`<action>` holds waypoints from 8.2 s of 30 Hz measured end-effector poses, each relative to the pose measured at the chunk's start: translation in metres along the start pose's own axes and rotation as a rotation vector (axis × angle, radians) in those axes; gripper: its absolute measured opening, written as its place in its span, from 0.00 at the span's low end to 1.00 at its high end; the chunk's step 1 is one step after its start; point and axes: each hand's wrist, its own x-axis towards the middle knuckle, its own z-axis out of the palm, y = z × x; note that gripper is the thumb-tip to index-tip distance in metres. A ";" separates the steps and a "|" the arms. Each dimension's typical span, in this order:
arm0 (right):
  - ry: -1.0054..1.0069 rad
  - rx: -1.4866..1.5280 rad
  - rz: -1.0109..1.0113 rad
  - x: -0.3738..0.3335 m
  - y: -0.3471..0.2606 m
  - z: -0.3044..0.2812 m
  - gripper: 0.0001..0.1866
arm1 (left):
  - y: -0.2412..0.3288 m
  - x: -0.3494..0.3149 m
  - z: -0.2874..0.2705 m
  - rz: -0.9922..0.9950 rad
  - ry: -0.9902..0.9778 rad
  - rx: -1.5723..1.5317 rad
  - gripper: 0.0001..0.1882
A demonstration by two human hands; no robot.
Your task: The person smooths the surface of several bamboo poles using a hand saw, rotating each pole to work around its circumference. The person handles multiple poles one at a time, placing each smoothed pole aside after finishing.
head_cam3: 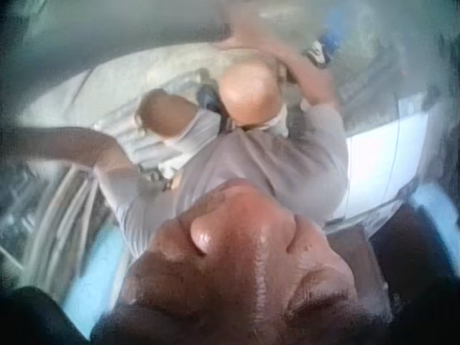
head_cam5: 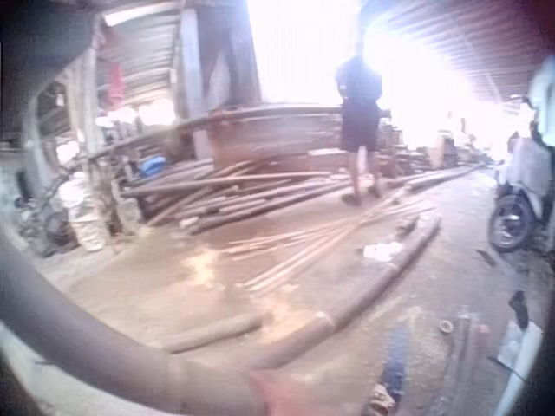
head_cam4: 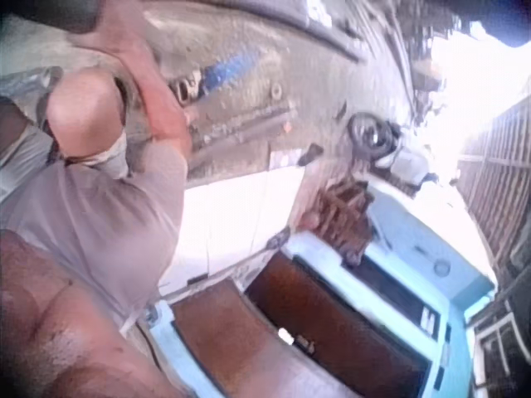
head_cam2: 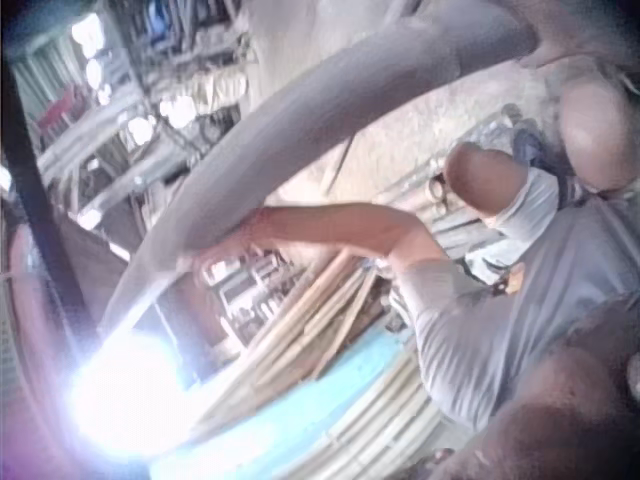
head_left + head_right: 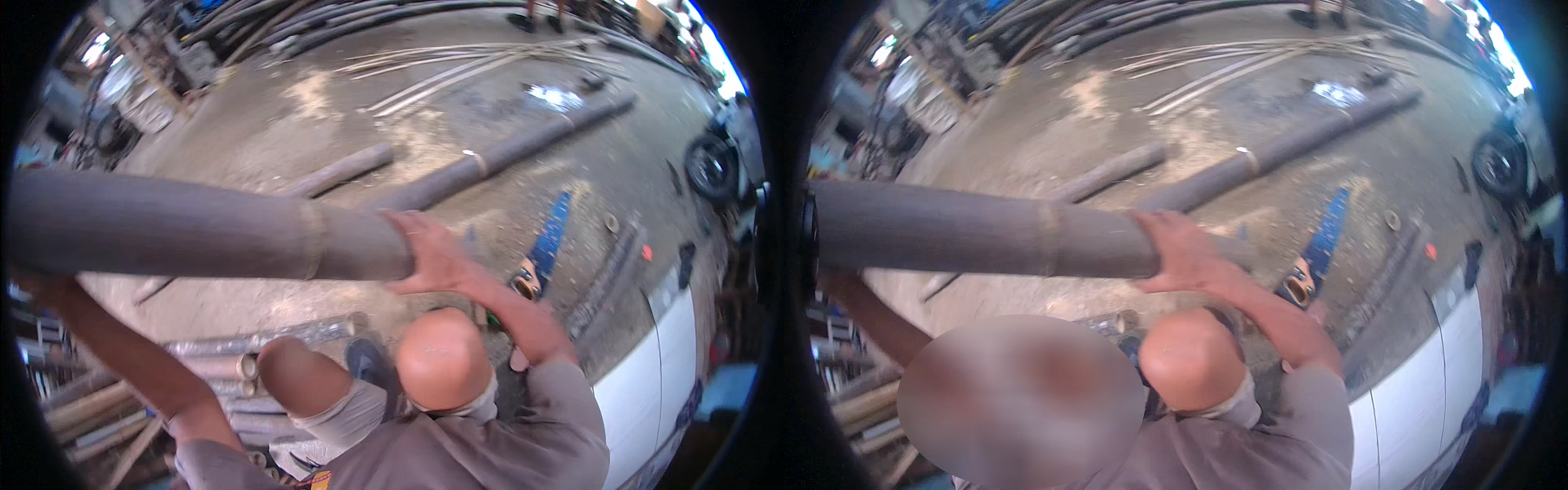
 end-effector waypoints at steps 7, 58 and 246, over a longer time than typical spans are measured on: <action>0.031 -0.526 0.173 -0.071 0.071 0.007 0.61 | -0.085 -0.136 -0.053 -0.380 0.002 -0.157 0.44; 0.022 -0.736 0.967 -0.241 0.162 0.142 0.35 | -0.276 -0.498 0.006 -0.227 -1.924 0.770 0.55; 0.103 -0.522 1.180 -0.190 0.251 0.034 0.30 | -0.296 -0.485 0.038 -0.228 -1.933 0.638 0.54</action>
